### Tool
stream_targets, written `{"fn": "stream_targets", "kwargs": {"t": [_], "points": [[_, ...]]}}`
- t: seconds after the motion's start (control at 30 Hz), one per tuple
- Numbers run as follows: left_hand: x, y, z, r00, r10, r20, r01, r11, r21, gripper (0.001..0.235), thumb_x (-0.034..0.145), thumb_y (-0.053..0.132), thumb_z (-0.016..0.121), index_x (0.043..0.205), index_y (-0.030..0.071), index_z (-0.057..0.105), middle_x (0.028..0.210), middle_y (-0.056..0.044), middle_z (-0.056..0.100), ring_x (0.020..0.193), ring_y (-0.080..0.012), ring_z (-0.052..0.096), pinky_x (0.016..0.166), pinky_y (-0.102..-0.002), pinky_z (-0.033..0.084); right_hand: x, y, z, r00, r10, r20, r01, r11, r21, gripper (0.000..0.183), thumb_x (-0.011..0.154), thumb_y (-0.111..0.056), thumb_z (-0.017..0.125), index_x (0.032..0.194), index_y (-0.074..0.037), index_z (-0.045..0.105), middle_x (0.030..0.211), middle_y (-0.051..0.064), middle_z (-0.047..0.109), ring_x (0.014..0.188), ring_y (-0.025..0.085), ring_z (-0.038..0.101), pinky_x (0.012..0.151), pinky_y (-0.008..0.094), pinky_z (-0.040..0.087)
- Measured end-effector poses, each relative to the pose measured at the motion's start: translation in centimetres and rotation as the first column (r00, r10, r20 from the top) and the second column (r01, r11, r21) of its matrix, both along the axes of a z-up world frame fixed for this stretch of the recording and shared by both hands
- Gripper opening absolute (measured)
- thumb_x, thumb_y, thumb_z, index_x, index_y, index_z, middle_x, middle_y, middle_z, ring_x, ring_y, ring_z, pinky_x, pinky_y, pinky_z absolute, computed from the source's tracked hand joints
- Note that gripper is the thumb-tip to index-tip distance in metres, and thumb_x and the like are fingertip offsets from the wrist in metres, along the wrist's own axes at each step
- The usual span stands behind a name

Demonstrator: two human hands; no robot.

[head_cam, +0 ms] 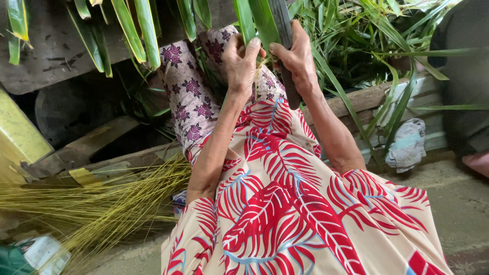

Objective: The person sits on the floor and uses a large knife to split long green palm leaves into thin strips. They hold each leaf with one hand and draw the knife along its length to separate the fibers, then set the strips aside.

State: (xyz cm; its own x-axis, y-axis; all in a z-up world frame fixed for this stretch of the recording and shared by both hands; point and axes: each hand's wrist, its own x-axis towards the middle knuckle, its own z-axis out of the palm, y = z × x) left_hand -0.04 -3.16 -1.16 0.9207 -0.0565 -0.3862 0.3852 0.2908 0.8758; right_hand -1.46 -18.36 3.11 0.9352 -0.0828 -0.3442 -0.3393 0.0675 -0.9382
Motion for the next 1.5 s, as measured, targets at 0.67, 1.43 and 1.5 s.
{"fn": "stream_targets", "kwargs": {"t": [0.67, 1.43, 1.5], "points": [[3.6, -1.5, 3.8, 0.990, -0.033, 0.135, 0.034, 0.999, -0.005, 0.020, 0.108, 0.028, 0.067, 0.110, 0.008, 0.062, 0.075, -0.008, 0.070, 0.052, -0.0166, 0.064, 0.037, -0.028, 0.053, -4.0, -3.3, 4.4, 0.999, 0.051, 0.009, -0.044, 0.922, -0.385, 0.051, 0.107, -0.006, 0.062, 0.157, -0.003, 0.066, 0.081, -0.005, 0.035, 0.070, 0.011, 0.034, 0.061, 0.029, 0.030], [3.8, -1.9, 1.3, 0.998, 0.064, -0.009, -0.065, 0.990, -0.127, 0.022, 0.106, 0.021, 0.073, 0.117, 0.003, 0.066, 0.076, -0.014, 0.073, 0.046, -0.0214, 0.065, 0.031, -0.030, 0.045, -6.9, -1.3, -0.3, 0.999, 0.052, -0.016, -0.054, 0.975, -0.215, 0.033, 0.096, -0.014, 0.060, 0.128, -0.005, 0.062, 0.105, 0.005, 0.065, 0.087, 0.014, 0.059, 0.079, 0.029, 0.053], [4.1, -1.4, 1.5, 0.997, 0.073, -0.011, -0.074, 0.985, -0.153, 0.021, 0.105, 0.021, 0.072, 0.115, 0.003, 0.065, 0.074, -0.014, 0.073, 0.044, -0.0217, 0.064, 0.030, -0.031, 0.043, -8.0, -1.7, -0.7, 0.998, 0.065, -0.024, -0.069, 0.969, -0.238, 0.033, 0.095, -0.017, 0.060, 0.126, -0.006, 0.063, 0.105, 0.005, 0.065, 0.089, 0.015, 0.060, 0.081, 0.030, 0.053]]}}
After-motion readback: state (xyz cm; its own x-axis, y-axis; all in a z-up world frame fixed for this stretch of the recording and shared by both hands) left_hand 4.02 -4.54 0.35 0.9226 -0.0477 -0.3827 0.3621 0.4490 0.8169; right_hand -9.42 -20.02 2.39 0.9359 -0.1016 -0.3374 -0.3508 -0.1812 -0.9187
